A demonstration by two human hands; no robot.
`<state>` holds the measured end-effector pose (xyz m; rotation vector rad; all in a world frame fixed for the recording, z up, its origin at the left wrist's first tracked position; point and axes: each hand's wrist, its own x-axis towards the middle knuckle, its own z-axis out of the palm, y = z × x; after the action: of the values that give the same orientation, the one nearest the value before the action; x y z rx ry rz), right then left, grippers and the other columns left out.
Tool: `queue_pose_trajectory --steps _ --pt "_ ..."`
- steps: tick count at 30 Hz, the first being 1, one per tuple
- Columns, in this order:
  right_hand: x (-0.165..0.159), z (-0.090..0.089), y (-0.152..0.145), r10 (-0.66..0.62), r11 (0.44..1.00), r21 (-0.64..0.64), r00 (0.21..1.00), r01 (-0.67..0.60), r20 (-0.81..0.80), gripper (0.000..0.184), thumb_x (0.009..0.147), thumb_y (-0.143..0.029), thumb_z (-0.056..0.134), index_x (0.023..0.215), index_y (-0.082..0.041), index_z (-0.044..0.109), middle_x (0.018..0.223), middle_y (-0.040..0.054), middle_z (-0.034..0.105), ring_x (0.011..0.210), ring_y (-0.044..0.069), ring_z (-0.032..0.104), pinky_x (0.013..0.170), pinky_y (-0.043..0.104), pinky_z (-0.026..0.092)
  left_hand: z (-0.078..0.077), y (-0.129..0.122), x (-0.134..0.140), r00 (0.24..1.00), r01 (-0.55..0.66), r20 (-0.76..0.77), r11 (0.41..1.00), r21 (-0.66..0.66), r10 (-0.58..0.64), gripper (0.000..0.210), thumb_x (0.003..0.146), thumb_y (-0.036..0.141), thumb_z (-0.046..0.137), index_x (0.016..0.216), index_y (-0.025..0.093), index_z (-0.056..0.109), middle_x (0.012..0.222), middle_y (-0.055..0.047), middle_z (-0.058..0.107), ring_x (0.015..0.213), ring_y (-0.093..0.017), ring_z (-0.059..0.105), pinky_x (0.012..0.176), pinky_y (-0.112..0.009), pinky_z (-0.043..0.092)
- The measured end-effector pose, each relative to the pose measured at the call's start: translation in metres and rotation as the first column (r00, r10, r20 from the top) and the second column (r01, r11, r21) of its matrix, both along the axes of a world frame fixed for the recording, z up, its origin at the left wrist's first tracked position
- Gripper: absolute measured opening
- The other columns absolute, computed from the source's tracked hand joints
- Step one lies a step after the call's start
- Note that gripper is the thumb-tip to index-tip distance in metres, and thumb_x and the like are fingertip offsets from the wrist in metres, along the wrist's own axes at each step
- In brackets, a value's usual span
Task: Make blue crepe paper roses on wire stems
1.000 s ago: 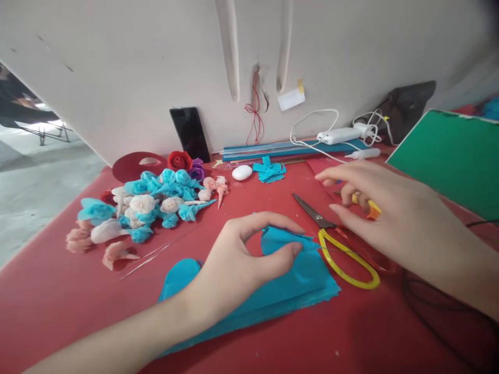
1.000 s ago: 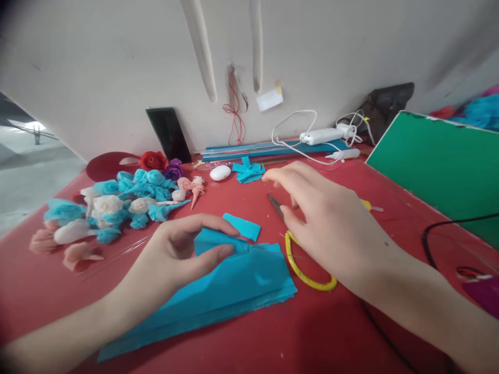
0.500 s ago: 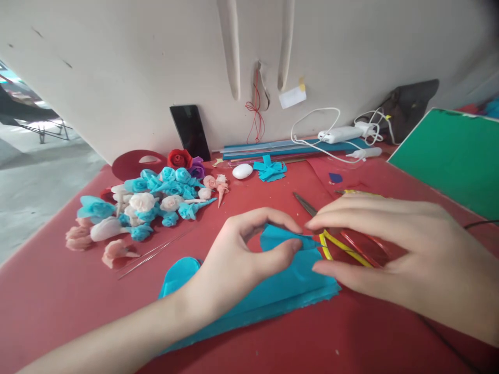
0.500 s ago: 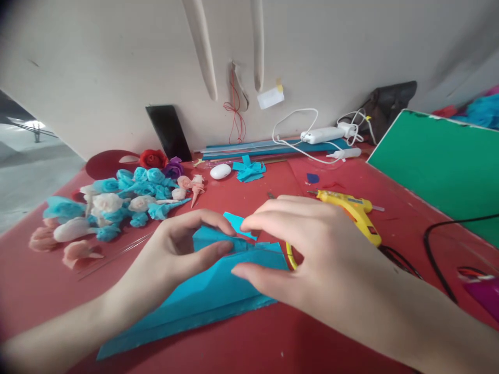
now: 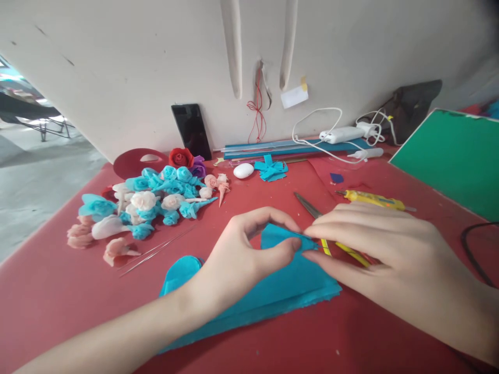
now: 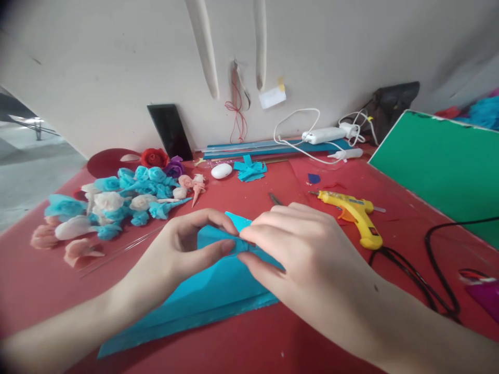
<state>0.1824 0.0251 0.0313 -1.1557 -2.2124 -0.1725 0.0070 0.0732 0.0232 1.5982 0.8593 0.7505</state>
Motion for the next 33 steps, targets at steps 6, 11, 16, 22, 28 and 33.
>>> queue_pose_trajectory --steps 6,11,16,22,28,33 --pt "-0.003 -0.002 0.001 0.012 1.000 -0.002 0.999 -0.012 -0.030 0.007 0.084 -0.016 0.054 0.081 -0.016 0.060 0.075 -0.0004 0.065 0.067 0.012 0.057 0.065 0.025 0.042 -0.001 0.002 -0.001 1.000 0.009 0.001 1.000 0.007 -0.009 0.006 0.074 0.017 0.062 0.079 0.020 0.061 0.079 0.006 0.062 0.077 -0.009 0.056 0.068 -0.017 0.041" --pt "-0.003 -0.004 0.005 -0.003 0.999 -0.044 0.998 0.000 -0.068 0.009 0.083 -0.016 0.054 0.079 -0.015 0.062 0.074 0.0021 0.066 0.066 0.014 0.058 0.061 0.025 0.044 -0.002 0.004 0.000 1.000 0.012 -0.017 1.000 -0.008 -0.012 0.003 0.075 0.020 0.062 0.077 0.019 0.060 0.079 0.004 0.062 0.077 -0.010 0.056 0.072 -0.019 0.042" --pt "-0.004 -0.003 0.006 -0.011 0.998 -0.067 0.993 0.003 -0.115 0.011 0.077 -0.014 0.060 0.087 -0.015 0.062 0.080 0.0017 0.066 0.070 0.013 0.060 0.062 0.021 0.046 0.000 0.004 0.000 1.000 -0.005 -0.002 1.000 -0.019 0.005 0.005 0.074 0.019 0.061 0.078 0.019 0.059 0.080 0.004 0.061 0.079 -0.011 0.056 0.075 -0.022 0.044" --pt "-0.004 0.004 0.004 -0.088 0.968 -0.248 0.960 0.020 -0.265 0.014 0.074 -0.009 0.060 0.081 -0.021 0.062 0.077 -0.0031 0.065 0.064 0.009 0.058 0.058 0.015 0.048 -0.002 -0.001 -0.001 0.998 -0.062 -0.013 0.983 0.175 0.065 0.015 0.072 0.013 0.061 0.085 0.019 0.057 0.084 0.003 0.060 0.083 -0.011 0.055 0.075 -0.020 0.044" --pt "-0.007 0.003 0.003 -0.104 0.943 -0.332 0.943 -0.007 -0.316 0.012 0.075 -0.011 0.058 0.078 -0.021 0.063 0.072 -0.0029 0.064 0.061 0.010 0.057 0.051 0.018 0.045 0.001 -0.006 -0.002 0.987 0.000 -0.142 0.890 0.456 0.073 0.015 0.071 0.011 0.058 0.083 0.020 0.056 0.079 0.004 0.062 0.075 -0.012 0.057 0.080 -0.026 0.043" --pt "-0.007 0.004 0.002 -0.111 0.937 -0.349 0.940 -0.010 -0.323 0.014 0.073 -0.008 0.057 0.073 -0.021 0.062 0.071 -0.0041 0.064 0.061 0.009 0.056 0.052 0.016 0.045 0.004 -0.006 -0.001 0.982 0.031 -0.174 0.836 0.548 0.078 0.016 0.070 0.010 0.059 0.084 0.020 0.058 0.075 0.004 0.062 0.070 -0.012 0.054 0.099 -0.037 0.031"
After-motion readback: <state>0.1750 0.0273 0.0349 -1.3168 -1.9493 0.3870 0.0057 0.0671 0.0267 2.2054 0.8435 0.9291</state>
